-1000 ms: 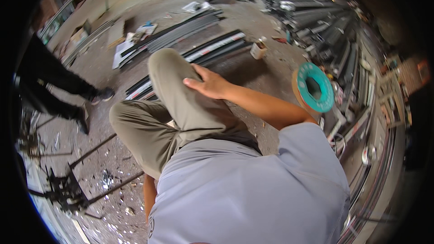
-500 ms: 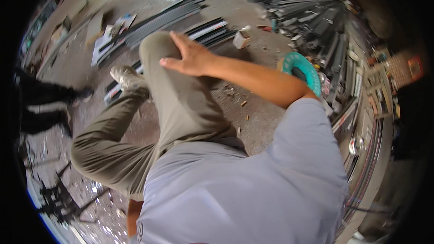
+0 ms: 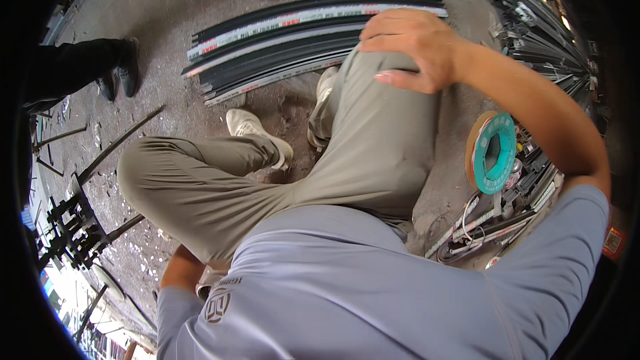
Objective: The person sits on the floor and repeatedly feeds long metal rods into a manual bending machine. They pull a lever to bend each rod and then place the finished piece on a growing stack. The person wears white sneakers and a light-colored shirt.
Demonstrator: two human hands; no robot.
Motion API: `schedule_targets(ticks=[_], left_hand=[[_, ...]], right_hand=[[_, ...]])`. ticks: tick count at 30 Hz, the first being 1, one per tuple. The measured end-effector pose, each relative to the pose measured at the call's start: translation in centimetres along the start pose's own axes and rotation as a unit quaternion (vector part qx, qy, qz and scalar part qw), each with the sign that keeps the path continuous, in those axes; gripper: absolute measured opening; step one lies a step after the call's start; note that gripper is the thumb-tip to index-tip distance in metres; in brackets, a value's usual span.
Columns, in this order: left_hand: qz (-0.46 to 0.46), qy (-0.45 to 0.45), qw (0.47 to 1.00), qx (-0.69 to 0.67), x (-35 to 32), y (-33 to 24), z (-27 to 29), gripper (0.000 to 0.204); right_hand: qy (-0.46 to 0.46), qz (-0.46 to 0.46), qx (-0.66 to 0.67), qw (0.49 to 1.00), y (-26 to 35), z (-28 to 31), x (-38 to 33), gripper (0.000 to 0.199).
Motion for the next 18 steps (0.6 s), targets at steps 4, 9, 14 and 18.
schedule_targets(ticks=[4,9,14,18], left_hand=[[0.009,0.020,0.999,0.030,3.2,-1.5,1.4,0.054],[0.055,0.042,0.996,0.052,2.7,-1.2,2.9,0.054],[0.092,0.057,0.992,0.067,4.3,-1.7,5.5,0.054],[0.111,0.074,0.988,0.075,5.8,-2.1,6.4,0.054]], right_hand=[[0.060,-0.007,0.050,0.997,-3.9,-1.5,-0.1,0.045],[0.064,0.031,0.143,0.987,-7.5,-2.7,3.8,0.051],[0.076,0.039,0.200,0.976,-12.8,-3.8,6.8,0.044],[0.094,0.025,0.224,0.970,-16.7,-4.8,7.4,0.040]])
Point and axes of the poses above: each hand's wrist, its own x-axis towards the middle knuckle, its own z-axis out of the back of the hand, y = z × x, the point moved 10 cm from there along x, towards the middle knuckle
